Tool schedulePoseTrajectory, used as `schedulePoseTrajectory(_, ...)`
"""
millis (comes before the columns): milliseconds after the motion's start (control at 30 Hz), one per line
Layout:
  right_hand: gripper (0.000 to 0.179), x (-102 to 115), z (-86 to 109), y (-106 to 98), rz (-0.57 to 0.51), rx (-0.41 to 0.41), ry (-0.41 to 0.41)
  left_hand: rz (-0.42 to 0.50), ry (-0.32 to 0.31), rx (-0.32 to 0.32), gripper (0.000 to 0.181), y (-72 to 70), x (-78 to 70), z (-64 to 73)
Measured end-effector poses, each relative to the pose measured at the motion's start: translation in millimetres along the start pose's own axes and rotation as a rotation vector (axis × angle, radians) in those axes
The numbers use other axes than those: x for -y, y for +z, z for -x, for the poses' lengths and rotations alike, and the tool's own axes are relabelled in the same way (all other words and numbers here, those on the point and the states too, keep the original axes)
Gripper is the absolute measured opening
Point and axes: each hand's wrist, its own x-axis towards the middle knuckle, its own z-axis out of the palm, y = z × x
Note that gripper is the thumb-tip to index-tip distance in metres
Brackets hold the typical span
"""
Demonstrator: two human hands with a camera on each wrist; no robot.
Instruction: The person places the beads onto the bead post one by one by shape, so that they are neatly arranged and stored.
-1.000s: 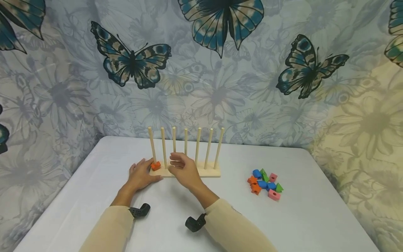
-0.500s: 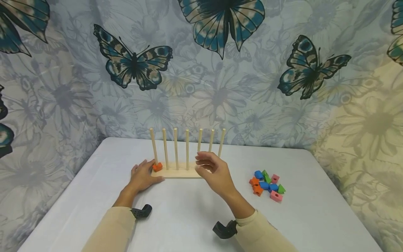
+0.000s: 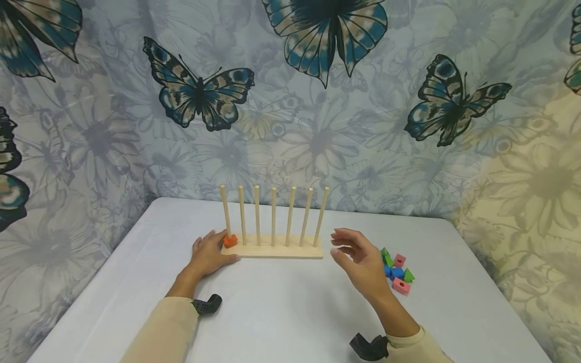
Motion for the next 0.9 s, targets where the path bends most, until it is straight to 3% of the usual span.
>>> schedulePoseTrajectory(233, 0.035, -7, 20.9, -36, 0.005, -0.092, 0.115, -0.008, -0.01, 0.007, 0.092, 1.7, -0.8, 2.6)
schedulePoseTrajectory(367, 0.031, -11, 35.7, -50, 0.07, -0.174, 0.163, -0.006, -0.009, 0.015, 0.092, 2.8, -1.2, 3.5)
schedulePoseTrajectory(533, 0.02, -20, 50.7, -58, 0.173, -0.274, 0.3, -0.016, -0.009, 0.011, 0.092, 2.9, -0.1, 2.2)
schedulePoseTrajectory(700, 0.018, -32, 62.1, -64, 0.25, -0.312, 0.427, -0.009, -0.01, 0.005, 0.093, 2.1, 0.2, 0.4)
schedulePoseTrajectory(900, 0.023, -43, 72.0, -68, 0.249, -0.345, 0.521, -0.012, -0.006, 0.007, 0.092, -0.6, -1.3, 0.9)
